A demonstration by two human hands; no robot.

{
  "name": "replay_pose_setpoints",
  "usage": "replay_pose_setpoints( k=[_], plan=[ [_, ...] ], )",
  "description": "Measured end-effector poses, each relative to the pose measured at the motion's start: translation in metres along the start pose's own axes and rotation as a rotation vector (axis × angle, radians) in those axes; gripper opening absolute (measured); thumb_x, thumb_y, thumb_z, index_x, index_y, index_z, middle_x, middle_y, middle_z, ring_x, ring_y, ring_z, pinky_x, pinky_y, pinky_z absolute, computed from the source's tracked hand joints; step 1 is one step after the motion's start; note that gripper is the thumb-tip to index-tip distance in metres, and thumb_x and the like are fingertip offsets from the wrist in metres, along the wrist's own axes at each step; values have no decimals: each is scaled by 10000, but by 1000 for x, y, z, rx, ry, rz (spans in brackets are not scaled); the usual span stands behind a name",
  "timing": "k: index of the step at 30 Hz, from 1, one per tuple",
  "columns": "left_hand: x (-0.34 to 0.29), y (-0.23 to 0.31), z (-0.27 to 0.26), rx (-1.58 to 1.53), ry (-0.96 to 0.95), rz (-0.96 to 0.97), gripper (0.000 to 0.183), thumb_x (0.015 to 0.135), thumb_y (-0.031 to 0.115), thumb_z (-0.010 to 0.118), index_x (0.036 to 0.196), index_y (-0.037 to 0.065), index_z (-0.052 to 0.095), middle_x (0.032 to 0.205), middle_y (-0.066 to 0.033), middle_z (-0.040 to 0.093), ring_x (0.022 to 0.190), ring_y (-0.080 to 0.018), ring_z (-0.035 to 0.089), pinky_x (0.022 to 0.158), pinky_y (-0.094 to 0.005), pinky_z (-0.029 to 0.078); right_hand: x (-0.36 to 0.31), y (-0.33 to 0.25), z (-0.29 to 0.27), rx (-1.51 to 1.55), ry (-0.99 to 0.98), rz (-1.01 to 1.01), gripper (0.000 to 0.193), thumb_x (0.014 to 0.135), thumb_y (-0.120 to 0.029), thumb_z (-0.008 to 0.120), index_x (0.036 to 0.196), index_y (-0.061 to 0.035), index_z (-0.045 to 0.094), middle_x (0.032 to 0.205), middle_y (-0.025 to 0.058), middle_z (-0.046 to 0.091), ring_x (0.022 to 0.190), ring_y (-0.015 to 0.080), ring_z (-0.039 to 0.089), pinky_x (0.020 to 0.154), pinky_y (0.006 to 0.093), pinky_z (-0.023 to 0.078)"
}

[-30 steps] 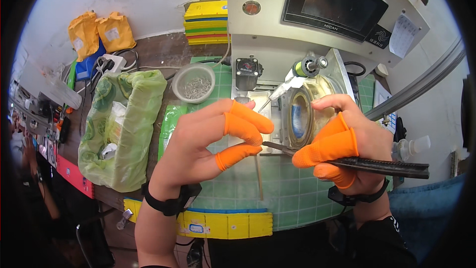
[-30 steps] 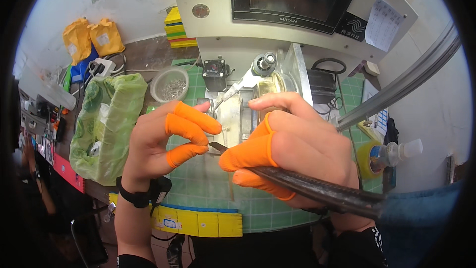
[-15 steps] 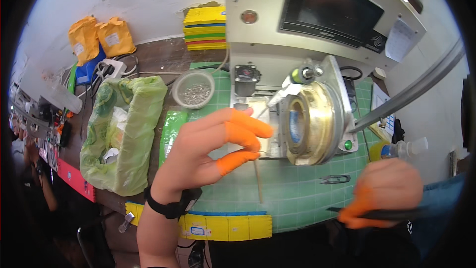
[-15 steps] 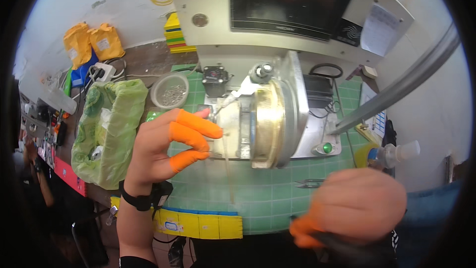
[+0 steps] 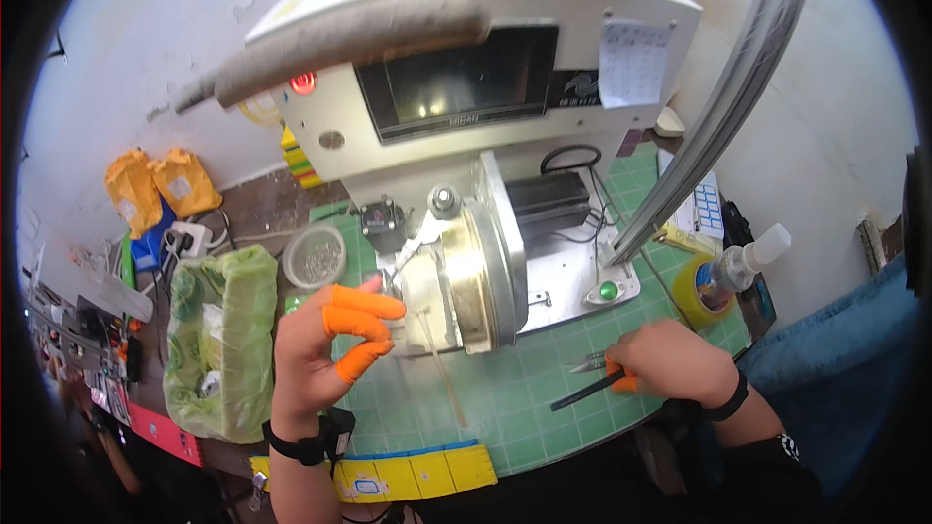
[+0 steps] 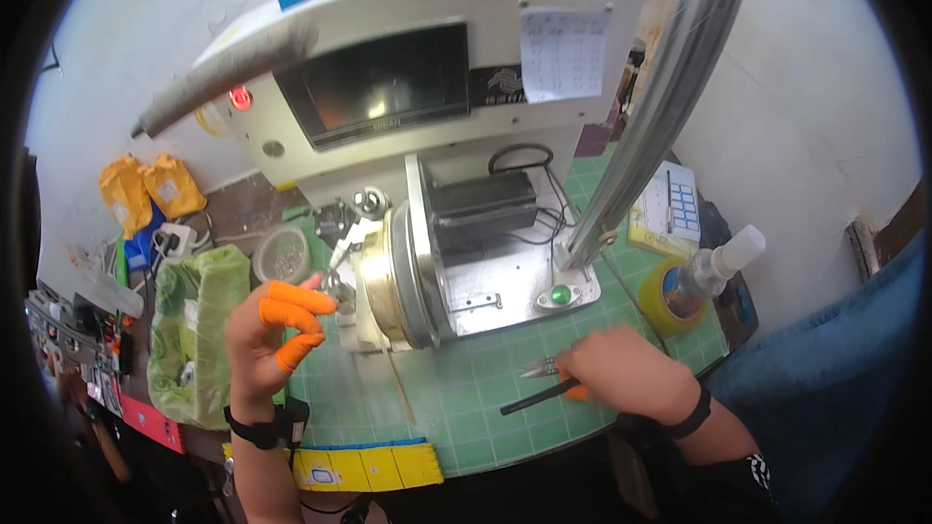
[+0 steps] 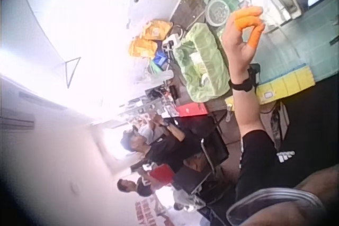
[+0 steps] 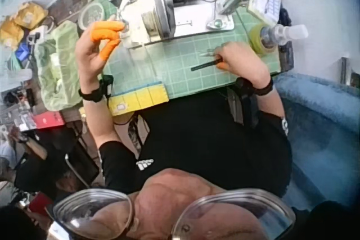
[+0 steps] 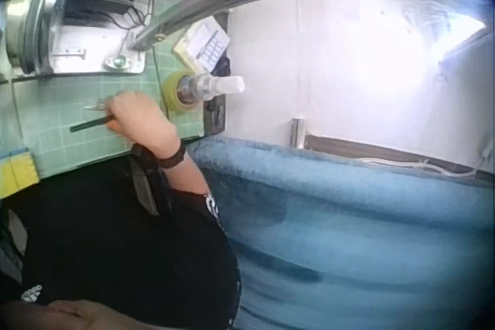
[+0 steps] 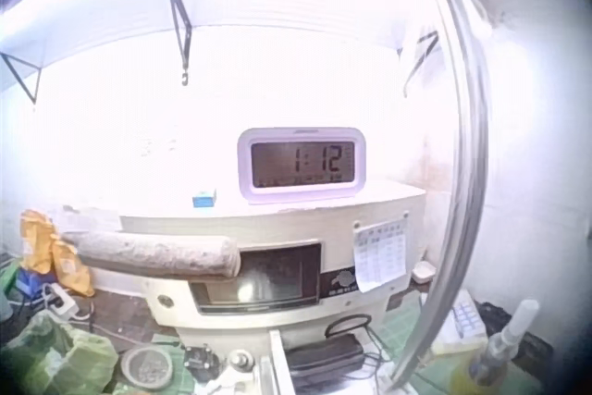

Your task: Applying glue and assembling small electronic or mechanical components using a precision machine.

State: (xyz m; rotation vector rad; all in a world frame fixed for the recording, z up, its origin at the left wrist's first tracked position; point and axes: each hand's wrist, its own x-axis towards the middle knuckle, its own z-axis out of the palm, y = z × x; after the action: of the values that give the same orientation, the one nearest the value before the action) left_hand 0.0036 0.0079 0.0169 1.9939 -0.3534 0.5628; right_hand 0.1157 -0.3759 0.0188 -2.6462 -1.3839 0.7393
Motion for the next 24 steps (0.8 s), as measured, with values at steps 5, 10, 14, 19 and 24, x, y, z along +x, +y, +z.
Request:
replay_pose_setpoints(
  k=[5, 10, 14, 19, 24],
  plan=[
    [5, 16, 7, 105, -63, 8, 137, 826, -1, 816, 913, 49, 722, 1051, -105, 787, 983, -259, 739, 1109, -533, 516, -19, -2, -17, 167, 255, 73, 214, 824, -231, 834, 922, -89, 710, 845, 100, 704, 826, 330, 704, 715, 409, 551],
    [5, 28, 3, 225, -53, 35, 142, 831, 3, 809, 906, 46, 696, 1018, -111, 783, 957, -272, 739, 1067, -525, 545, 3, 22, -42, -55, 1075, -158, 232, 762, -109, 870, 854, -67, 661, 828, 106, 634, 779, 297, 627, 664, 407, 486],
    [12, 37, 2, 265, -8, 40, 147, 816, -40, 803, 903, 14, 698, 1008, -117, 775, 942, -277, 727, 983, -420, 564, -7, 24, -36, 63, 1212, -196, 207, 784, -73, 861, 821, -37, 660, 786, 95, 622, 688, 264, 618, 588, 353, 457],
    [14, 33, 8, 222, -8, 6, 142, 822, -44, 791, 907, 8, 690, 1009, -122, 770, 938, -269, 720, 951, -400, 559, -31, 26, -24, 97, 1234, -139, 152, 812, -73, 841, 794, -17, 701, 742, 100, 629, 652, 250, 620, 571, 340, 449],
    [-3, 25, 9, 109, 45, -31, 131, 864, -46, 752, 947, 7, 665, 1025, -121, 739, 974, -235, 698, 1067, -458, 519, -48, 32, -13, -21, 1106, -256, 154, 833, -144, 834, 852, -24, 741, 776, 108, 650, 676, 252, 635, 589, 348, 464]
  ],
)
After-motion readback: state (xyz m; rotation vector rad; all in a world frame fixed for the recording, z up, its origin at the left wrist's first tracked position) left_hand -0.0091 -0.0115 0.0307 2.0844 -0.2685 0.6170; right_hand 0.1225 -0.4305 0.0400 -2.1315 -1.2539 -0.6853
